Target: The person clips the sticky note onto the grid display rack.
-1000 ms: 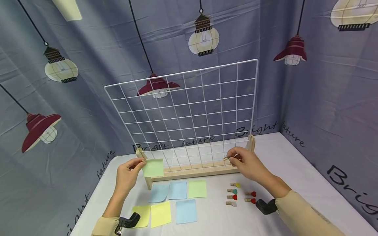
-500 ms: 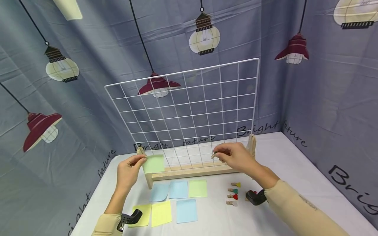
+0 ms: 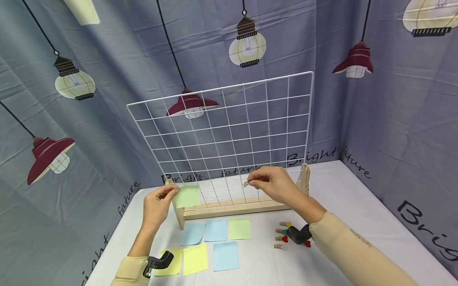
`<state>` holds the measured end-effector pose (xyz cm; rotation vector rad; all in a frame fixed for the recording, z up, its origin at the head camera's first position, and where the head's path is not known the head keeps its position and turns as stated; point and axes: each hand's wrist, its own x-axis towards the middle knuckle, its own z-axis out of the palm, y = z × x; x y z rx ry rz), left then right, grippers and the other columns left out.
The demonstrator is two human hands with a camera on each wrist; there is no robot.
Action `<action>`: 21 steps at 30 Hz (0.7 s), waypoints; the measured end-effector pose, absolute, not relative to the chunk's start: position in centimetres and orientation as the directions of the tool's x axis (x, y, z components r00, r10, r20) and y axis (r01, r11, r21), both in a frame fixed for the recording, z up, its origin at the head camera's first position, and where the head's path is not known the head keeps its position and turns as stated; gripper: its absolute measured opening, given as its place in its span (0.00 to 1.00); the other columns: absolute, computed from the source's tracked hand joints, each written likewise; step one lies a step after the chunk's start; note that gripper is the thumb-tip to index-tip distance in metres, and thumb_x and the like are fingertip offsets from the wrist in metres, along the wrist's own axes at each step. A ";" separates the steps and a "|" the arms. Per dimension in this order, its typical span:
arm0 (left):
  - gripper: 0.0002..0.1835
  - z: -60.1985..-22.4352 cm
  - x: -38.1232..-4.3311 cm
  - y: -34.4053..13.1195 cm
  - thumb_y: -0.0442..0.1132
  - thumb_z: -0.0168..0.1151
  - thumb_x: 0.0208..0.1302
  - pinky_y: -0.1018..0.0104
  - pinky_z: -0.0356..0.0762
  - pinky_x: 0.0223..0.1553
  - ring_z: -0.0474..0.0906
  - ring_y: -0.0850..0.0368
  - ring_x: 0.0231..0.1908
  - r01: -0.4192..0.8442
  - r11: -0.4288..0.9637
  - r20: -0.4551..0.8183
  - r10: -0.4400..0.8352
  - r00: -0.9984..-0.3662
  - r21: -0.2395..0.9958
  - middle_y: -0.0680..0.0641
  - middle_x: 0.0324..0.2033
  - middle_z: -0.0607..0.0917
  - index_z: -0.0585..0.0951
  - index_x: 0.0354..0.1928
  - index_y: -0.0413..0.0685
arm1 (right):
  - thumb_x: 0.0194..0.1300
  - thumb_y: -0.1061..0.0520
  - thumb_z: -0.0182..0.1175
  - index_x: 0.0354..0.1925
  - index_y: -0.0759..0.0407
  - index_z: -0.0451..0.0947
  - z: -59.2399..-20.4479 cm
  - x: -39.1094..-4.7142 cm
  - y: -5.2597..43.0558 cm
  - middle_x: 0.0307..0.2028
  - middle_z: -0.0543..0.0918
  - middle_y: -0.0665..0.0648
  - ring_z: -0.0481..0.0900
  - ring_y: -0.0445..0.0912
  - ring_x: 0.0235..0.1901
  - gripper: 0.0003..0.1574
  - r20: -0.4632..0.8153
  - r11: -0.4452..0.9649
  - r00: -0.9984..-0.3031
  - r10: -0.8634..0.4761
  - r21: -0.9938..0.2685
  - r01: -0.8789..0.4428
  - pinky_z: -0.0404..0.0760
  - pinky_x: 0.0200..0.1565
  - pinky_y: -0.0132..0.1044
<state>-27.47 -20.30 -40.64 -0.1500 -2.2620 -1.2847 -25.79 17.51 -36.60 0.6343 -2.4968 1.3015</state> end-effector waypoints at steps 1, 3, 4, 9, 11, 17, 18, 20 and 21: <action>0.05 -40.6 -27.5 -20.3 0.41 0.75 0.63 0.73 0.72 0.29 0.76 0.61 0.28 0.343 0.544 0.496 -0.160 -0.853 0.766 0.48 0.31 0.90 0.92 0.40 0.51 | 0.68 0.61 0.67 0.44 0.53 0.88 -36.4 -25.8 17.3 0.39 0.90 0.54 0.87 0.41 0.36 0.07 0.395 0.508 -0.882 -0.257 -0.721 -0.471 0.84 0.37 0.33; 0.06 -40.5 -27.6 -20.2 0.41 0.74 0.63 0.73 0.72 0.29 0.76 0.61 0.28 0.348 0.545 0.500 -0.156 -0.852 0.763 0.48 0.30 0.89 0.92 0.40 0.51 | 0.70 0.60 0.66 0.45 0.52 0.87 -36.0 -25.8 16.9 0.40 0.90 0.53 0.87 0.42 0.38 0.06 0.354 0.512 -0.900 -0.254 -0.740 -0.436 0.85 0.41 0.35; 0.06 -40.5 -27.7 -20.2 0.41 0.74 0.63 0.73 0.71 0.29 0.76 0.61 0.27 0.351 0.545 0.502 -0.154 -0.851 0.761 0.48 0.30 0.89 0.92 0.40 0.51 | 0.71 0.59 0.65 0.45 0.52 0.86 -35.8 -25.8 16.7 0.40 0.90 0.53 0.87 0.42 0.39 0.06 0.340 0.514 -0.905 -0.255 -0.746 -0.424 0.85 0.42 0.35; 0.06 -40.3 -27.9 -20.1 0.42 0.74 0.64 0.72 0.71 0.28 0.75 0.61 0.27 0.372 0.533 0.511 -0.137 -0.849 0.760 0.48 0.31 0.90 0.92 0.40 0.51 | 0.71 0.59 0.65 0.51 0.56 0.84 -35.2 -26.1 15.8 0.43 0.89 0.54 0.87 0.46 0.42 0.11 0.340 0.521 -0.895 -0.288 -0.728 -0.445 0.85 0.44 0.37; 0.05 -40.1 -27.9 -20.0 0.42 0.73 0.64 0.73 0.70 0.28 0.75 0.61 0.27 0.376 0.530 0.513 -0.133 -0.848 0.760 0.48 0.32 0.90 0.92 0.40 0.52 | 0.71 0.60 0.65 0.54 0.58 0.83 -34.9 -26.2 15.5 0.45 0.88 0.55 0.86 0.47 0.43 0.14 0.348 0.533 -0.889 -0.297 -0.713 -0.457 0.84 0.44 0.37; 0.05 -39.9 -28.0 -19.9 0.42 0.73 0.65 0.73 0.71 0.28 0.76 0.61 0.27 0.384 0.524 0.521 -0.141 -0.842 0.761 0.48 0.33 0.90 0.91 0.40 0.52 | 0.71 0.59 0.65 0.55 0.56 0.85 -34.0 -26.6 14.6 0.47 0.88 0.55 0.85 0.47 0.43 0.15 0.327 0.553 -0.898 -0.295 -0.708 -0.439 0.84 0.43 0.38; 0.05 -39.9 -28.1 -19.8 0.42 0.73 0.65 0.73 0.71 0.29 0.76 0.62 0.27 0.385 0.520 0.522 -0.142 -0.841 0.763 0.48 0.33 0.91 0.91 0.40 0.51 | 0.71 0.58 0.66 0.54 0.55 0.85 -33.9 -26.6 14.4 0.47 0.89 0.55 0.85 0.47 0.42 0.15 0.319 0.553 -0.902 -0.291 -0.713 -0.431 0.84 0.43 0.38; 0.06 -39.8 -28.1 -19.8 0.42 0.73 0.65 0.73 0.72 0.29 0.76 0.62 0.27 0.393 0.509 0.524 -0.140 -0.840 0.766 0.48 0.34 0.91 0.91 0.40 0.51 | 0.71 0.58 0.65 0.55 0.56 0.85 -33.6 -26.7 14.1 0.46 0.89 0.55 0.86 0.47 0.42 0.15 0.305 0.548 -0.907 -0.290 -0.724 -0.418 0.84 0.42 0.37; 0.06 -39.8 -28.2 -19.8 0.42 0.73 0.65 0.73 0.72 0.29 0.76 0.62 0.27 0.396 0.503 0.524 -0.138 -0.840 0.768 0.48 0.34 0.91 0.91 0.40 0.51 | 0.71 0.58 0.65 0.55 0.57 0.85 -33.5 -26.8 14.0 0.46 0.90 0.55 0.87 0.48 0.42 0.16 0.300 0.544 -0.908 -0.292 -0.729 -0.416 0.85 0.42 0.37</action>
